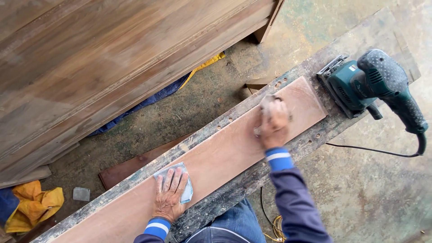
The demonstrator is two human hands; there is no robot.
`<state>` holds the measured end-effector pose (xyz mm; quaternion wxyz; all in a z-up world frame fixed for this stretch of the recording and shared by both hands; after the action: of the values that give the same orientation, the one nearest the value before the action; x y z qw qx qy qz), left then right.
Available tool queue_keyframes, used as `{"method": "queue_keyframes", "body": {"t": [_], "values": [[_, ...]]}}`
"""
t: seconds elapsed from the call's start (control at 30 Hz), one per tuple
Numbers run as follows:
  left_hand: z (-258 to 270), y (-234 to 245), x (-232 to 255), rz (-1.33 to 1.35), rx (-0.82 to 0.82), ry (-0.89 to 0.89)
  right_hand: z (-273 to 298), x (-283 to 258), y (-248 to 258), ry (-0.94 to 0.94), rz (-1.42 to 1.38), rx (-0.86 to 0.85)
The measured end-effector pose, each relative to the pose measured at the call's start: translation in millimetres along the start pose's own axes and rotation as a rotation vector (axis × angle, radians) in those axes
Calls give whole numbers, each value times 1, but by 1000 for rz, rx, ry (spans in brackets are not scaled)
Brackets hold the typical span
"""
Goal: Sanding a long wooden board manually with sandpaper and then using an orbital power sander.
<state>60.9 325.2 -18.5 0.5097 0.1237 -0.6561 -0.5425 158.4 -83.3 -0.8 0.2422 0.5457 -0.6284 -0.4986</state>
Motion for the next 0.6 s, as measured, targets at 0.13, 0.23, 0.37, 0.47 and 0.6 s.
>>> {"method": "queue_keyframes", "body": {"t": [0.13, 0.23, 0.37, 0.47, 0.6], "values": [[-2, -4, -2, -8, 10, -9, 81, -98, 16, 203, -90, -71], [1, -6, -5, -24, -2, -9, 102, -111, 15, 472, -278, -217], [0, -5, -3, -2, 19, 1, 2, -6, 19, 284, -103, -58], [-1, -4, -5, 5, 37, -4, -48, 29, 29, -50, -159, -99], [2, -6, -6, -8, 27, 13, 32, 20, -41, -49, 34, -245]]}}
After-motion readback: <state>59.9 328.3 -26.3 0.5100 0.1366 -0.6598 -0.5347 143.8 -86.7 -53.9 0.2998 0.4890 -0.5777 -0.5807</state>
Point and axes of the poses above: each hand's wrist, its own z-axis away from the middle knuckle, its own y-axis out of the back of the hand, x = y × z, the point moved 3 cm from there along -z, towards the middle knuckle, and after that the axes turned 13 degrees about z, right-handed, at the moved point
